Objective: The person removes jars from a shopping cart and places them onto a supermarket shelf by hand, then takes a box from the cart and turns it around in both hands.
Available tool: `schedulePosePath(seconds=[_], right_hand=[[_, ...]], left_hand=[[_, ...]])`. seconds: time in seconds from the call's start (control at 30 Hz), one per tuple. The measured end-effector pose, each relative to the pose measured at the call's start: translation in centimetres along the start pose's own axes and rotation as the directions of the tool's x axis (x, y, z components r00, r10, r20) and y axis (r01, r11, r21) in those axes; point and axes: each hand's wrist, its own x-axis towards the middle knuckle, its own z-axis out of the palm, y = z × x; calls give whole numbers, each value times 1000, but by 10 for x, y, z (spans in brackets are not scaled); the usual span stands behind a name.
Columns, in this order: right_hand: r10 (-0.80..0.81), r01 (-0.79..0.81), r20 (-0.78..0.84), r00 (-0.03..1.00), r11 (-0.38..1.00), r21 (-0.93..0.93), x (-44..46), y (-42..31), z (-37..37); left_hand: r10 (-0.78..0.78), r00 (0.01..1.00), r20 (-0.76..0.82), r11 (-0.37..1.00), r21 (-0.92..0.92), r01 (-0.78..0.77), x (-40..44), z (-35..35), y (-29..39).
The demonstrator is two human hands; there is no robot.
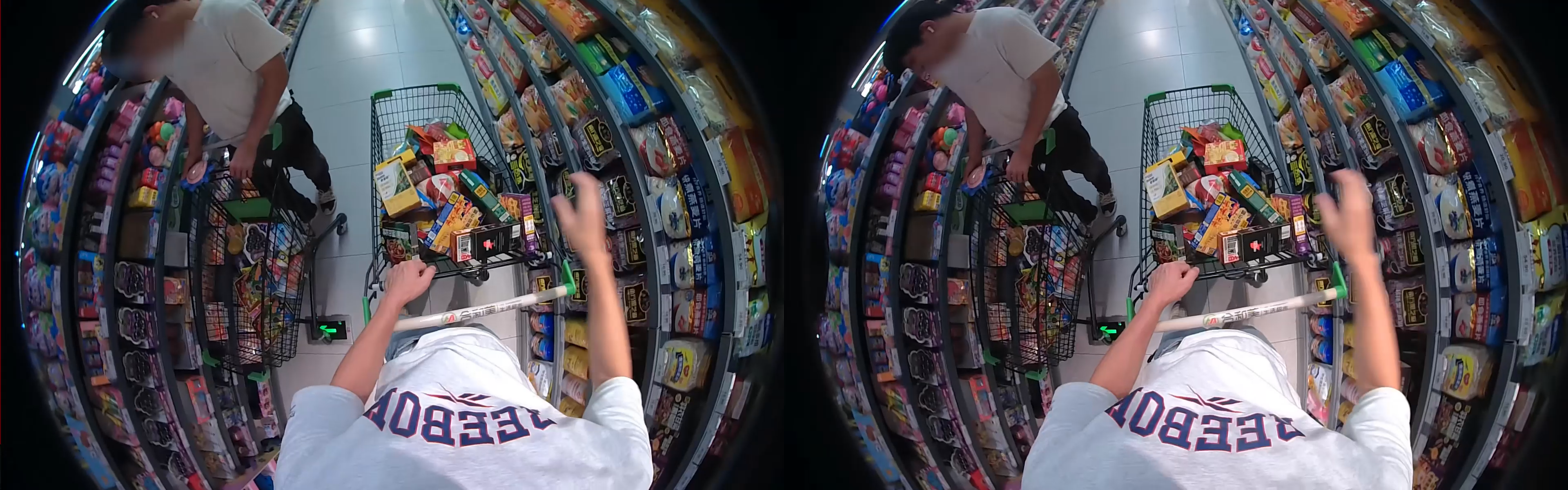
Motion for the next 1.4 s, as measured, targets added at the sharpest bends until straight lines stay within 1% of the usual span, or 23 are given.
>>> schedulePosePath(seconds=[0.03, 0.1, 0.13, 0.2, 0.23, 0.27, 0.3, 0.33, 0.4, 0.47, 0.53, 0.6, 0.63, 0.67, 0.83, 0.93, 0.97, 1.07, 1.1, 1.2, 1.33, 1.37, 1.4], right_hand=[[49, -54, 127, 991, 998, 35, -23, 1, 44], [74, -105, 261, 963, 988, 109, -54, -27, 100], [132, -178, 342, 930, 978, 106, -66, -36, 122], [267, -337, 408, 873, 935, 109, -97, -43, 164], [334, -383, 420, 844, 923, 37, -111, -53, 176], [397, -424, 423, 815, 905, -33, -122, -60, 184], [490, -526, 468, 736, 848, -61, -117, -64, 181], [533, -599, 444, 720, 801, 9, -120, -57, 189], [457, -454, 453, 766, 882, -123, -125, -53, 190], [501, -492, 497, 708, 855, -161, -121, -50, 192], [464, -426, 540, 703, 882, -203, -119, -47, 194], [399, -284, 582, 708, 916, -282, -113, -41, 196], [315, -183, 537, 783, 941, -287, -114, -37, 200], [274, -96, 568, 776, 941, -323, -112, -31, 204], [279, 74, 727, 627, 908, -412, -85, -36, 201], [192, 187, 812, 551, 920, -344, -71, -37, 201], [127, 188, 845, 519, 948, -258, -70, -33, 203], [153, 0, 776, 611, 981, -194, -68, -40, 211], [105, 4, 680, 726, 988, -157, -64, -43, 212], [156, -105, 428, 890, 985, -140, -57, -57, 210], [209, -168, 290, 934, 973, -160, -51, -44, 216], [260, -214, 315, 913, 961, -173, -51, -40, 217], [238, -201, 357, 903, 970, -138, -51, -40, 213]], left_hand=[[14, 1000, 3, 1000, -8, -14, 3, -2, -1], [30, 999, 21, 999, -24, -30, 1, -1, -4], [45, 999, 23, 998, -36, -44, 0, 0, -7], [67, 997, 26, 996, -68, -65, -1, 2, -12], [46, 996, 75, 998, -56, -42, -2, -3, -9], [39, 998, 53, 996, -88, -34, -4, -5, -9], [33, 999, 32, 993, -119, -29, -5, -4, -9], [29, 999, 16, 989, -148, -27, -6, -3, -9], [11, 999, -38, 973, -228, -19, -8, 1, -11], [-6, 999, -37, 965, -263, -4, -4, 1, -10], [-36, 999, 16, 967, -251, 39, -6, -5, -5], [-37, 999, 13, 975, -220, 39, -5, -1, -8], [-38, 999, 15, 975, -217, 40, -3, 2, -9], [-40, 999, 14, 976, -215, 42, -3, 5, -10], [-49, 998, -26, 990, -135, 45, -6, 5, -8], [-17, 997, -72, 993, -116, 8, -4, 7, -7], [-8, 997, -74, 995, -104, 0, -5, 7, -7], [-1, 999, -49, 994, -105, -4, -7, 5, -8], [-3, 999, -41, 994, -113, -1, -5, 3, -8], [11, 999, -35, 995, -100, -15, -6, -1, -7], [32, 999, -11, 991, -131, -33, -10, -6, -8], [27, 1000, -9, 991, -131, -28, -10, -6, -8], [23, 1000, -8, 991, -132, -24, -10, -7, -7]])
